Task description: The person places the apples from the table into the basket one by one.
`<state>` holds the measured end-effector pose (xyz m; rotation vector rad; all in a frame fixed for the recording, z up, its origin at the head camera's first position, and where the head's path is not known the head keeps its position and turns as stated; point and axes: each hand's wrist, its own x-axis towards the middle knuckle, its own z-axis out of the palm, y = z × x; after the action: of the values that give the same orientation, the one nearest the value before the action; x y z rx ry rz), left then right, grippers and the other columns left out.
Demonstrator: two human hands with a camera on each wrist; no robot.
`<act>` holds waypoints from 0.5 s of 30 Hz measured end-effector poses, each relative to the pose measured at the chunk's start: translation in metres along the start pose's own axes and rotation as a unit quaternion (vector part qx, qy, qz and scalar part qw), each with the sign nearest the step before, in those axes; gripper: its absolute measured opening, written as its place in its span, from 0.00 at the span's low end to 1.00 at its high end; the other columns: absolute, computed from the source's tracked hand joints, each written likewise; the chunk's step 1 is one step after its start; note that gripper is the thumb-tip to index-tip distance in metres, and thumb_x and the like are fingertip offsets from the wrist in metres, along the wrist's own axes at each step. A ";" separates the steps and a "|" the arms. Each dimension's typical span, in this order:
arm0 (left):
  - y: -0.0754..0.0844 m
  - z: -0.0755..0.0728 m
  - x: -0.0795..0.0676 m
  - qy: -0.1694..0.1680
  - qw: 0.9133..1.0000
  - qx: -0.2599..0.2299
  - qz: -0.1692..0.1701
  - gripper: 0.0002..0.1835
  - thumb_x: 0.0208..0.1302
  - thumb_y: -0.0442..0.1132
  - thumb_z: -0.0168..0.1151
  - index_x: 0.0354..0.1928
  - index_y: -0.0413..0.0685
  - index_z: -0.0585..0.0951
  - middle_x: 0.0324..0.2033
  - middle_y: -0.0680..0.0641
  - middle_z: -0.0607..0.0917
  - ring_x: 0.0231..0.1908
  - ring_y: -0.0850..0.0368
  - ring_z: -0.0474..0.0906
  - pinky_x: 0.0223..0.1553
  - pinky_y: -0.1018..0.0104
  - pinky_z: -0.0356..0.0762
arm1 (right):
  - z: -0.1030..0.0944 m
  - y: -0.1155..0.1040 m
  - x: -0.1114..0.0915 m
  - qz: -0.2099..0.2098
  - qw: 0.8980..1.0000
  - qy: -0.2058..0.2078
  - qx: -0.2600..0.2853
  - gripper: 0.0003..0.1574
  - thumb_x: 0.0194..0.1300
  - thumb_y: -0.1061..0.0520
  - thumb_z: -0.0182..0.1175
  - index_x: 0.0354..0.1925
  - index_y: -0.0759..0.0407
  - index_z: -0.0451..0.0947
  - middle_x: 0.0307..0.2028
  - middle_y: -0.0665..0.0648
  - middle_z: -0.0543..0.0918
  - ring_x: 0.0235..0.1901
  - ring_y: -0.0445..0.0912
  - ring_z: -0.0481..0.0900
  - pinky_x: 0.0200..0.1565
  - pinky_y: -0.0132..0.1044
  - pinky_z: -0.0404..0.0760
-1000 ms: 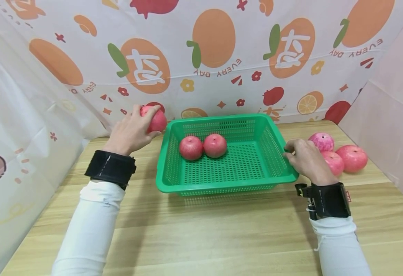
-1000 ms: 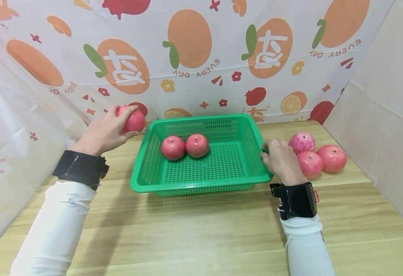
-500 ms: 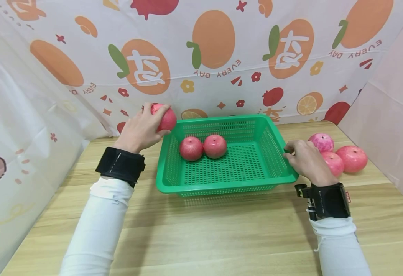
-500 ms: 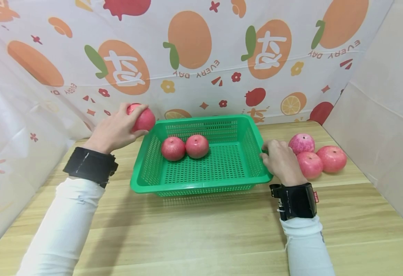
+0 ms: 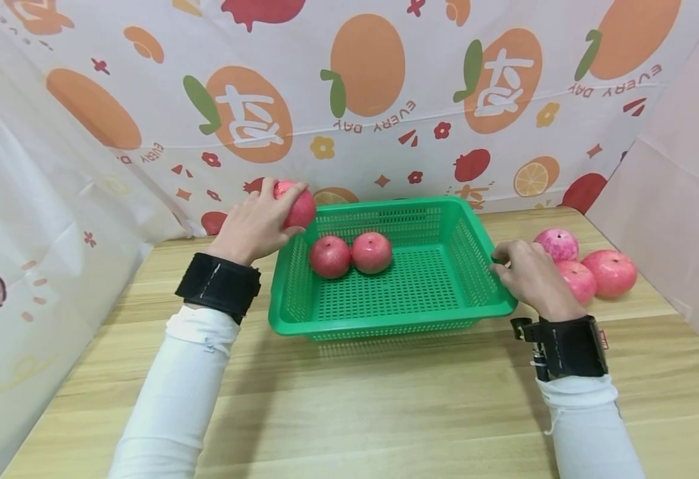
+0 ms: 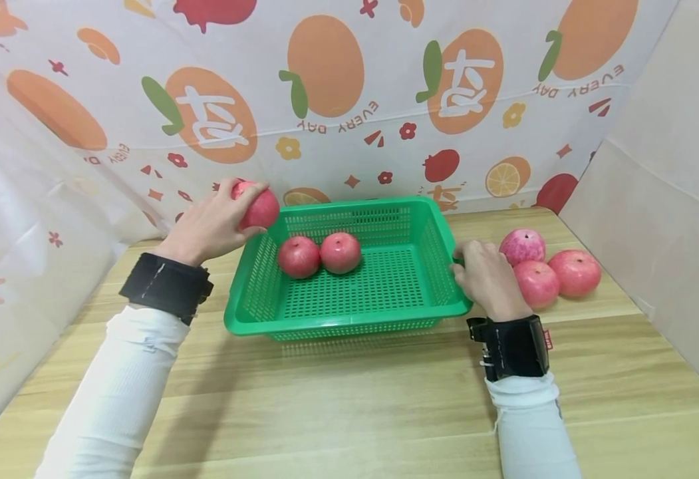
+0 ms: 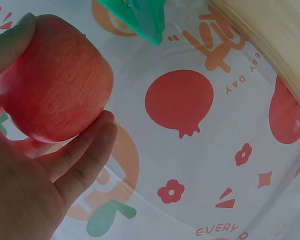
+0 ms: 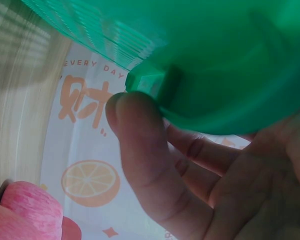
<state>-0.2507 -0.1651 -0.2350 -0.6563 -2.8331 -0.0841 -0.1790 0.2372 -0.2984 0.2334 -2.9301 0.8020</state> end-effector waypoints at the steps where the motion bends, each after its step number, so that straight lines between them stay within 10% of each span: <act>1: 0.000 0.000 0.000 0.000 1.000 0.001 -0.001 0.41 0.63 0.45 0.72 0.74 0.49 0.64 0.59 0.28 0.67 0.46 0.29 0.76 0.39 0.33 0.83 | 0.000 0.000 0.000 -0.001 1.000 -0.001 0.001 0.12 0.71 0.68 0.60 0.46 0.79 0.80 0.40 0.74 0.83 0.37 0.61 0.80 0.40 0.54 0.86; 15: 0.014 -0.001 0.011 -0.006 1.000 -0.014 0.010 0.40 0.64 0.45 0.71 0.75 0.51 0.64 0.61 0.30 0.66 0.49 0.30 0.74 0.41 0.34 0.83 | -0.001 0.000 0.001 -0.006 1.000 0.002 0.000 0.11 0.70 0.68 0.60 0.45 0.78 0.81 0.39 0.73 0.83 0.37 0.61 0.80 0.38 0.53 0.86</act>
<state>-0.2542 -0.1484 -0.2313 -0.6943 -2.8402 -0.1163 -0.1797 0.2379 -0.2976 0.2491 -2.9219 0.7997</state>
